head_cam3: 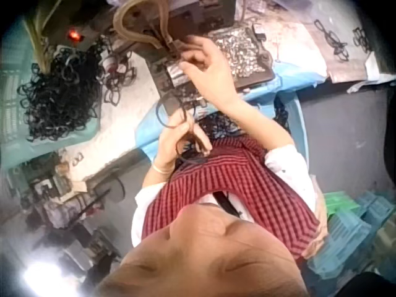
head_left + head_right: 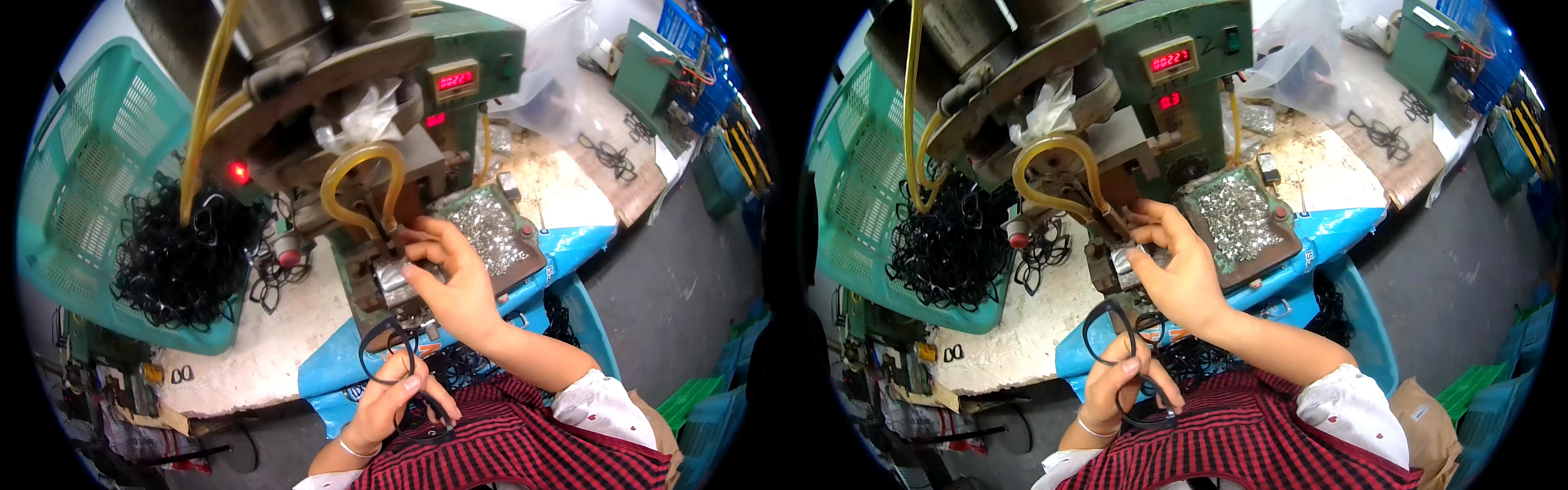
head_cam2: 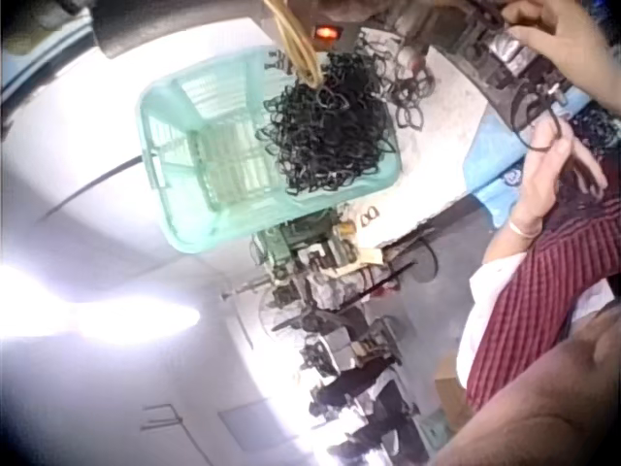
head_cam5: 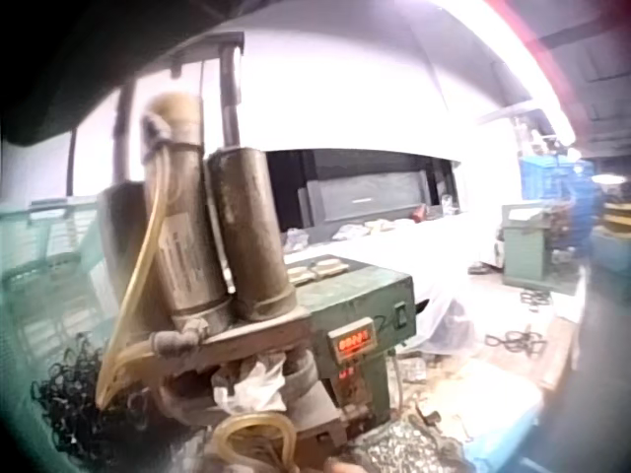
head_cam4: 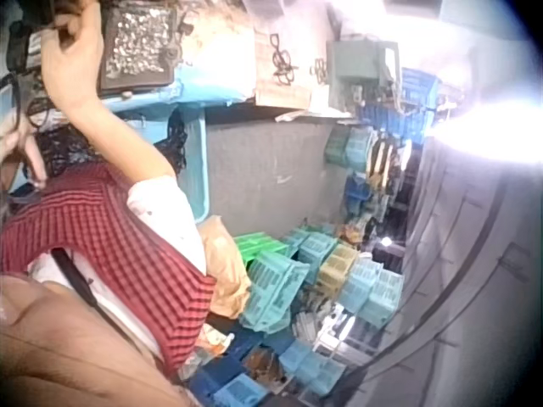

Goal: The person repeatedly picks up black eyeglass frames and small metal components, places them into a press machine, and removes the assembled frames. The person handles the frames one at a time, placing finished units into a green basket.

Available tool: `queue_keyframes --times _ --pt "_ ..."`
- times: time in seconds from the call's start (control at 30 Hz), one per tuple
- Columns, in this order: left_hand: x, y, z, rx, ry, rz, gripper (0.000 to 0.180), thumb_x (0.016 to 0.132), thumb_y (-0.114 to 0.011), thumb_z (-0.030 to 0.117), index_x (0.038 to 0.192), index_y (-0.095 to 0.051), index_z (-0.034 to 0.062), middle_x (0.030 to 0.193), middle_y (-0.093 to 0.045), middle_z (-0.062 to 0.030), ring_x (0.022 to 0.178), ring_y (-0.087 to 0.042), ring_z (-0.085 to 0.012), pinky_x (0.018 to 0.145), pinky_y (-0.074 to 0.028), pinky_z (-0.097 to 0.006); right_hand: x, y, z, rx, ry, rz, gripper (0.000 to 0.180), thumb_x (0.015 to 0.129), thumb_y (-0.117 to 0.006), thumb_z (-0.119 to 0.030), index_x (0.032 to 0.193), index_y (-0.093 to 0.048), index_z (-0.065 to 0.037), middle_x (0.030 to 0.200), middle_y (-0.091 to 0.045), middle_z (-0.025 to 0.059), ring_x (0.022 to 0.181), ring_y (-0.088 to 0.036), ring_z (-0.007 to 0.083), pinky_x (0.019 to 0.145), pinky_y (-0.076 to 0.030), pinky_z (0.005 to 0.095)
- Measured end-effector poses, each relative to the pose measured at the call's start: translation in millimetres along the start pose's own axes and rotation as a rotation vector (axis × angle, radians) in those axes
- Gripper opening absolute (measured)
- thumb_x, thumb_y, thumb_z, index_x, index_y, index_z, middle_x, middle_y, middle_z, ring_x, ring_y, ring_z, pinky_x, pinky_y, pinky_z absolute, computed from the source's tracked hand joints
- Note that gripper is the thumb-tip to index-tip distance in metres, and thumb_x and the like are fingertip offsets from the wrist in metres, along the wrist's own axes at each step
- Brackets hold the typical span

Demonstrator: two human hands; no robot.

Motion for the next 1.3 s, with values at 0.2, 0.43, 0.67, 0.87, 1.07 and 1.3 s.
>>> queue_keyframes --times 0.2,0.43,0.67,0.87,1.07,1.3 --pt "48.7 16.3 6.7 -0.243 0.133 0.051 0.021 0.102 -0.037 0.024 0.092 -0.045 0.0074 0.082 -0.068 -0.0308 0.062 -0.067 -0.0267 0.061 -0.057 -0.031 14.9 68.1 28.0 -0.920 0.338 0.017 0.029 0.080 -0.069 -0.010 0.108 -0.068 -0.004 0.125 -0.061 0.0198 0.122 -0.055 0.0361 0.102 -0.045 0.0448" --pt "58.8 18.8 -2.8 -0.358 0.121 0.082 0.022 0.102 -0.039 0.026 0.091 -0.046 0.0085 0.083 -0.068 -0.0300 0.065 -0.068 -0.0245 0.059 -0.056 -0.028 8.8 129.9 80.8 -1.189 0.310 0.153 0.014 0.076 -0.073 -0.014 0.089 -0.071 -0.009 0.121 -0.061 0.0179 0.126 -0.051 0.0370 0.100 -0.045 0.0464" --pt "55.8 26.4 -16.6 -0.328 0.144 0.030 0.036 0.105 -0.037 0.038 0.099 -0.050 0.0051 0.085 -0.068 -0.0268 0.070 -0.070 -0.0291 0.061 -0.058 -0.032 43.0 108.6 83.4 -1.271 0.566 -0.246 0.020 0.074 -0.067 -0.007 0.093 -0.062 -0.003 0.128 -0.059 0.0150 0.125 -0.052 0.0324 0.087 -0.051 0.0441" --pt "-10.9 61.2 -28.6 0.309 -0.233 0.377 0.024 0.102 -0.054 0.028 0.104 -0.054 0.0033 0.096 -0.069 -0.0158 0.087 -0.068 -0.0233 0.073 -0.056 -0.030 33.1 122.8 84.3 -0.958 0.316 0.258 0.010 0.083 -0.069 -0.005 0.093 -0.067 -0.003 0.087 -0.069 0.0141 0.084 -0.066 0.0315 0.076 -0.052 0.0389" --pt "-15.8 210.7 44.8 1.091 -0.590 1.058 0.005 0.090 -0.067 0.005 0.092 -0.065 0.0013 0.081 -0.066 -0.0032 0.068 -0.055 -0.0104 0.064 -0.043 -0.021 20.9 116.7 72.4 -0.739 0.118 0.253 0.011 0.084 -0.070 -0.004 0.095 -0.070 -0.001 0.085 -0.070 0.0126 0.077 -0.067 0.0221 0.074 -0.051 0.0322" --pt "35.9 325.4 2.1 1.782 -0.342 0.973 0.021 0.076 -0.071 0.008 0.097 -0.067 0.0073 0.107 -0.067 -0.0106 0.100 -0.056 -0.0354 0.089 -0.044 -0.043 18.4 115.4 74.7 -0.818 0.242 0.251 0.015 0.083 -0.069 -0.002 0.097 -0.070 -0.001 0.088 -0.070 0.0130 0.084 -0.067 0.0292 0.080 -0.051 0.0364"
Point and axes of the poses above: each hand's wrist, its own x-axis towards the middle knuckle, its own y-axis out of the back of the hand, z = x × y, the point moved 1 cm from there along x, towards the middle knuckle
